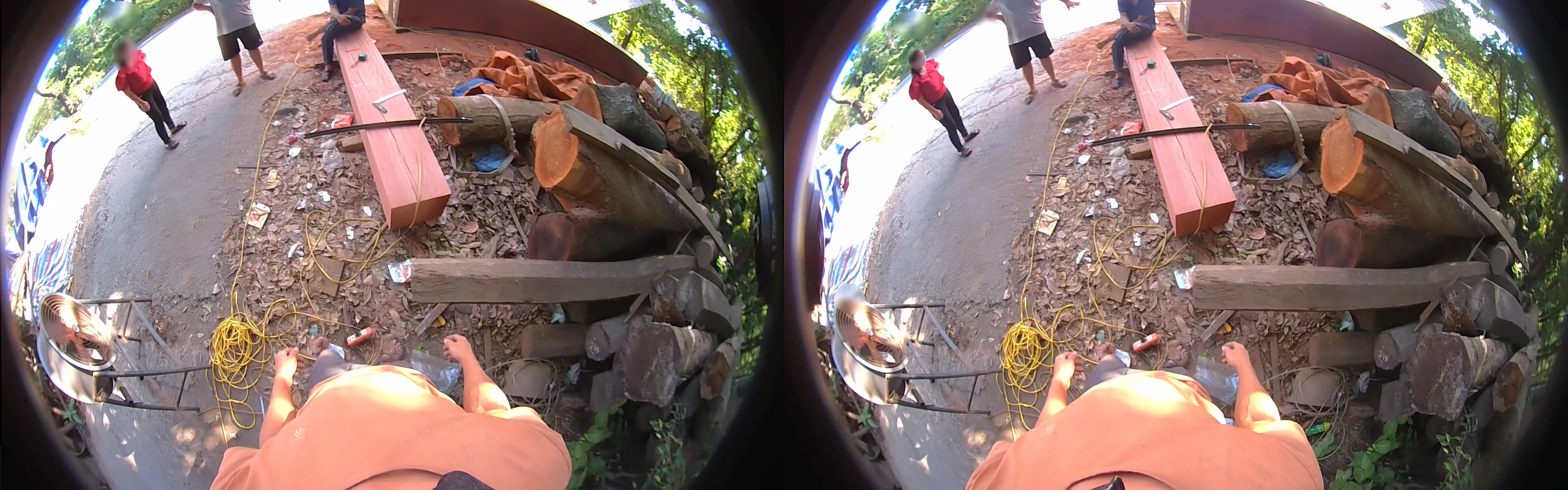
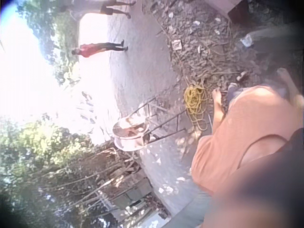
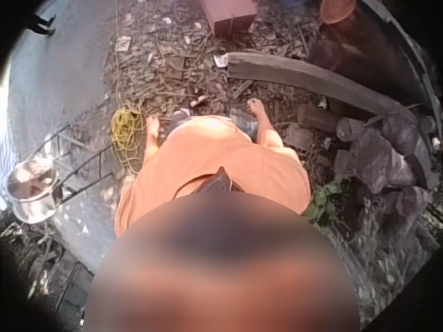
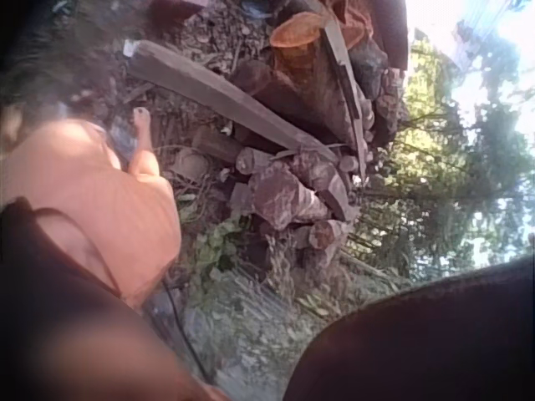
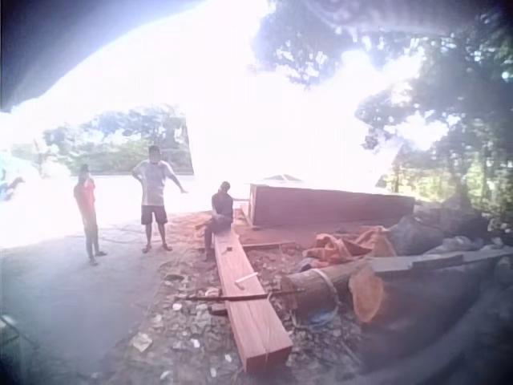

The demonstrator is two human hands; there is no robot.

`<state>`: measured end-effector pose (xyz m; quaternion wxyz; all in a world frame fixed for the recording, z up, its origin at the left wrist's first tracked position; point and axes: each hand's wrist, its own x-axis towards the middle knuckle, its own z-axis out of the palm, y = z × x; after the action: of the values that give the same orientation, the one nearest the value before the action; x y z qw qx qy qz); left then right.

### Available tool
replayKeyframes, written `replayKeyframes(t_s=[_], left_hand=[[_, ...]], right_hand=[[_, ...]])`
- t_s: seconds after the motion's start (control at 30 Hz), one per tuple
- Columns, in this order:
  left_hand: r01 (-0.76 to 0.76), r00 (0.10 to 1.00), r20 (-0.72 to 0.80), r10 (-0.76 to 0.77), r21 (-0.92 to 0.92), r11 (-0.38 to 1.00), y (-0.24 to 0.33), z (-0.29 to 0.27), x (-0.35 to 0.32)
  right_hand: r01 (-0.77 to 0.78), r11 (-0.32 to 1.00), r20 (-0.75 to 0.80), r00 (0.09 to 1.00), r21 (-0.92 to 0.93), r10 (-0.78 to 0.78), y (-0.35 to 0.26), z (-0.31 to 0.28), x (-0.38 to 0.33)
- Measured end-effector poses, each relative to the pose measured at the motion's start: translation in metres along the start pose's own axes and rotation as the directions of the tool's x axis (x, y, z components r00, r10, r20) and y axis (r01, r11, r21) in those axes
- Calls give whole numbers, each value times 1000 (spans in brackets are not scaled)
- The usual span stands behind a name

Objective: The person plugs in a circular saw and cuts a long reddish-brown board placed on supports. They adjust the saw, make a cut along the board, then reposition and cut again. The board remains on the supports during the cuts.

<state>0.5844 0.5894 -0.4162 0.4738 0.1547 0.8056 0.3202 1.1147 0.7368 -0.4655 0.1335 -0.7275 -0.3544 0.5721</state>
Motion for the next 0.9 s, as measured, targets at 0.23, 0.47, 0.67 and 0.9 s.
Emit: replayKeyframes(t_s=[0.23,0.47,0.67,0.9], left_hand=[[-8,1000,27,6,68,998,25,25,23],[93,992,82,-96,35,995,7,41,51],[-212,955,276,106,387,897,26,57,76],[134,974,141,-176,267,954,149,68,160]], right_hand=[[45,998,28,999,38,-46,-42,-7,14],[-9,1000,49,999,6,9,-48,-2,15],[-83,996,15,996,44,83,-48,-5,41],[-188,969,-65,978,159,201,-119,-15,95]])
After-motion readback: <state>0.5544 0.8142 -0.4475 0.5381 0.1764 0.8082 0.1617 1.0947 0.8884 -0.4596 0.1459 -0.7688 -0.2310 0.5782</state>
